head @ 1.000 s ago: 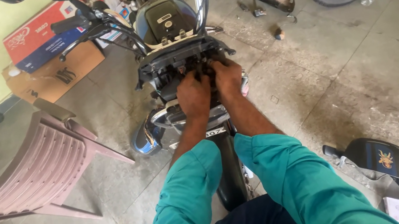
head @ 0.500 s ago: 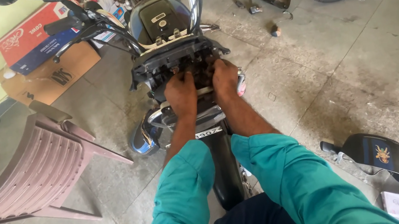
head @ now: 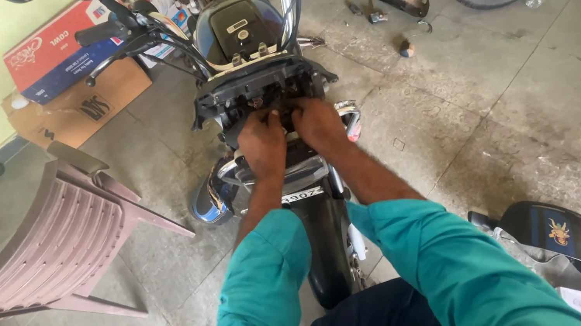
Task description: The person sits on the floor in front of a motorcycle and works on the headlight and front fairing area. They handle small fasteners by hand, then use a screwdriver to work on the headlight housing and a wrench on the front parts, picking parts up from the floor as they go.
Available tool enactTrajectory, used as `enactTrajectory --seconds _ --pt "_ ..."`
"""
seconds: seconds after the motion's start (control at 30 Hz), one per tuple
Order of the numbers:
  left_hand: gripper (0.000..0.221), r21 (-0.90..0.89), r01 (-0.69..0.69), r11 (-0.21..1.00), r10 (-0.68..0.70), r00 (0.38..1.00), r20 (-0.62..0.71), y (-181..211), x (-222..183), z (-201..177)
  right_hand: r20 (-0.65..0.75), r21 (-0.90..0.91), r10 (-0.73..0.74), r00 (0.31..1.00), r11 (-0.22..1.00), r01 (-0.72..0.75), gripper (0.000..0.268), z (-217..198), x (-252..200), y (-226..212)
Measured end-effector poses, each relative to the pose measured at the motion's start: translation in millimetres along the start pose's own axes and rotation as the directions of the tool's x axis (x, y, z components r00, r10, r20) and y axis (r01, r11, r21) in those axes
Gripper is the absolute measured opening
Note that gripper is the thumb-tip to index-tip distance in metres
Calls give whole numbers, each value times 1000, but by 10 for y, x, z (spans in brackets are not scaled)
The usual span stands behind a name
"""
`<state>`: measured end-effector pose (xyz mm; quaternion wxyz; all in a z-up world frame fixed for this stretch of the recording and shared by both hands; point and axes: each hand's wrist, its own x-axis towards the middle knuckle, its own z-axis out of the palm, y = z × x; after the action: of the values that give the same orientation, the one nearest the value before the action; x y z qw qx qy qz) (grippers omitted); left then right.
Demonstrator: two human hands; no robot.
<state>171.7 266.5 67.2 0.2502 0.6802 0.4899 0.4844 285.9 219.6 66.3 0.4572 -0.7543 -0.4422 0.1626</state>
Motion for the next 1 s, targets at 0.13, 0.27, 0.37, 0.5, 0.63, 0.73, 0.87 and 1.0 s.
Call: enactTrajectory --seconds 0.13,0.27,0.37,0.5,0.63,0.73,0.87,1.0 --pt "24 -46 -33 998 35 999 36 -42 -12 3 -104 -152 -238 966 963 222 38 131 -11 208" --pt "32 56 -152 987 146 985 97 -3 9 -105 -65 -109 -74 995 992 67 32 123 56 195" --pt "41 286 -127 950 65 974 218 174 68 -218 -34 -73 -28 999 997 26 34 72 96 196" --pt "42 437 -52 898 -121 926 359 283 134 -246 -15 -144 -53 998 988 50 34 76 55 213" --pt "38 411 -127 903 -17 944 329 99 188 -144 -26 -190 -67 997 980 61 36 77 58 130" --pt "38 341 -130 931 28 956 291 39 268 -130 1 -223 -67 998 973 65 38 60 76 144" --pt "34 112 -182 977 152 960 236 -170 401 -152 -30 -208 -160 987 967 150 36 129 -10 230" --pt "37 27 -81 996 67 937 343 -342 649 -130 -45 -238 -185 982 956 170 33 131 -3 191"
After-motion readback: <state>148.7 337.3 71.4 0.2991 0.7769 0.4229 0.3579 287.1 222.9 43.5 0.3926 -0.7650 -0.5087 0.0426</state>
